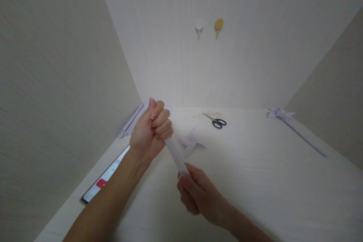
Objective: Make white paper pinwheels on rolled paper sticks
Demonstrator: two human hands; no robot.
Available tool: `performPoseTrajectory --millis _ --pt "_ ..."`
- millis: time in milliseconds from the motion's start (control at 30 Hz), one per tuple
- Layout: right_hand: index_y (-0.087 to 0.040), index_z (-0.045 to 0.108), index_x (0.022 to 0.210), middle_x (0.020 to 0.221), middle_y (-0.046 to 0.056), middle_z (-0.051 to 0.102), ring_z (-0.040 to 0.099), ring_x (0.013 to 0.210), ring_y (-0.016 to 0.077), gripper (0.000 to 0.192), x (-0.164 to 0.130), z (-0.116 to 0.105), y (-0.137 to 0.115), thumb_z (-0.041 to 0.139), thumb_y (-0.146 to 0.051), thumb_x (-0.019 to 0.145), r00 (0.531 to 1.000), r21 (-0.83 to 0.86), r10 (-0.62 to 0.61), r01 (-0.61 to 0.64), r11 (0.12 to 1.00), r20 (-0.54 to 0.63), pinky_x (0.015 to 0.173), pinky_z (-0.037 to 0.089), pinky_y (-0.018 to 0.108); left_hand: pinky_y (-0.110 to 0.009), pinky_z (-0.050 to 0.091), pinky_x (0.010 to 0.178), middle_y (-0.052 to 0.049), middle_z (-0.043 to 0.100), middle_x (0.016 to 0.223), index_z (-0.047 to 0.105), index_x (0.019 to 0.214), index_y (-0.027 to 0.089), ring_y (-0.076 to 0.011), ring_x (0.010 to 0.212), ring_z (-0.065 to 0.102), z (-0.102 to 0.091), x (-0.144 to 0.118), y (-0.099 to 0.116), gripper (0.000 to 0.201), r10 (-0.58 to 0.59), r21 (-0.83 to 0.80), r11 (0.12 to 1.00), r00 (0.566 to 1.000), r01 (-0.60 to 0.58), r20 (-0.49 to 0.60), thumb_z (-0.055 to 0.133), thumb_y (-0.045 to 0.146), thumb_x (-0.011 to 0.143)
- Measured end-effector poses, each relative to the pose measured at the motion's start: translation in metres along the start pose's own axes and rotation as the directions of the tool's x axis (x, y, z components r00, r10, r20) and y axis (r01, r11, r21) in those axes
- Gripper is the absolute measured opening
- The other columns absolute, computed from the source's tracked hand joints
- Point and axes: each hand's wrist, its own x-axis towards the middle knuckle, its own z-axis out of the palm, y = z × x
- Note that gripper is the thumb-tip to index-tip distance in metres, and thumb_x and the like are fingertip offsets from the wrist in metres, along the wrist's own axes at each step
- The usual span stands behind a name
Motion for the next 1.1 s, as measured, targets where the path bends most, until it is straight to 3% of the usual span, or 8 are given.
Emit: performPoseTrajectory --millis 133,333,433,533,600,700,933,1100 --pt "-0.019 0.037 0.070 0.050 -0.005 0.035 0.030 0.043 0.0077 0.018 0.006 -0.007 0.003 0.035 -0.033 0.082 0.877 -0.698 -0.319 -0.025 0.716 -0.359 0.041 0.017 0.021 -0.013 0.013 0.028 0.008 0.013 0.041 0.028 0.048 0.016 -0.0029 0.029 0.012 -0.001 0.004 -0.005 0.039 0.055 0.069 0.996 0.996 -0.050 -0.075 0.028 0.031 0.084" --pt "-0.019 0.038 0.074 0.051 -0.002 0.040 0.035 0.042 0.0094 0.019 0.009 -0.008 0.007 0.030 -0.034 0.083 0.871 -0.822 -0.345 -0.108 0.559 -0.349 0.042 0.018 0.022 -0.012 0.013 0.027 0.008 0.017 0.040 0.027 0.049 0.016 -0.0022 0.028 0.014 0.001 0.003 -0.010 0.038 0.136 0.097 0.988 0.969 -0.118 -0.205 0.034 0.031 0.083" --pt "-0.019 0.036 0.071 0.051 -0.005 0.034 0.029 0.043 0.0072 0.024 0.005 -0.004 0.000 0.031 -0.040 0.082 0.925 -0.631 -0.235 -0.005 0.776 -0.297 0.041 0.018 0.020 -0.013 0.012 0.027 0.008 0.016 0.040 0.028 0.049 0.016 -0.0022 0.028 0.013 0.000 0.003 -0.005 0.037 0.084 0.065 0.995 0.983 -0.074 -0.166 0.032 0.030 0.084" --pt "-0.021 0.028 0.065 0.047 -0.010 0.025 0.019 0.035 0.0036 0.034 -0.001 -0.004 -0.006 0.032 -0.053 0.078 0.995 -0.046 0.069 -0.066 0.997 0.074 0.035 0.016 0.016 -0.013 0.011 0.026 0.008 0.015 0.040 0.028 0.050 0.016 -0.0025 0.028 0.011 -0.003 0.003 0.001 0.037 0.003 -0.020 1.000 0.997 -0.004 -0.071 0.028 0.029 0.085" --pt "-0.022 0.023 0.062 0.044 -0.012 0.019 0.012 0.033 0.0018 0.040 -0.005 -0.004 -0.008 0.037 -0.058 0.073 0.911 0.254 0.149 -0.260 0.932 0.385 0.032 0.015 0.013 -0.013 0.011 0.026 0.008 0.014 0.040 0.029 0.050 0.016 -0.0026 0.028 0.010 -0.003 0.002 0.002 0.037 -0.008 -0.074 0.997 1.000 0.006 -0.025 0.028 0.029 0.085" --pt "-0.021 0.023 0.060 0.043 -0.013 0.018 0.010 0.032 0.0004 0.043 -0.008 -0.005 -0.009 0.043 -0.058 0.070 0.851 0.416 0.100 -0.350 0.839 0.515 0.032 0.015 0.010 -0.012 0.012 0.026 0.008 0.016 0.040 0.031 0.052 0.016 -0.0023 0.028 0.011 -0.002 0.001 -0.002 0.036 -0.007 -0.108 0.994 1.000 0.007 -0.003 0.030 0.030 0.084" --pt "-0.021 0.026 0.062 0.043 -0.012 0.020 0.009 0.031 0.0017 0.037 0.002 -0.012 -0.006 0.040 -0.053 0.075 0.944 0.426 0.055 -0.198 0.883 0.324 0.028 0.014 0.010 -0.012 0.015 0.029 0.008 0.017 0.041 0.025 0.047 0.015 -0.0025 0.031 0.016 -0.001 0.002 -0.026 0.039 -0.310 -0.031 0.950 0.950 0.311 0.025 0.038 0.029 0.081" --pt "-0.017 0.042 0.069 0.059 -0.005 0.043 0.040 0.051 0.0056 0.024 0.011 -0.019 0.005 0.043 -0.039 0.078 0.974 -0.189 -0.166 0.136 0.972 -0.152 0.051 0.041 0.020 -0.014 0.006 0.029 0.009 0.013 0.037 0.018 0.044 0.016 -0.0019 0.030 0.010 -0.008 0.006 -0.041 0.044 -0.240 0.079 0.964 0.960 0.253 -0.144 0.044 0.032 0.077"
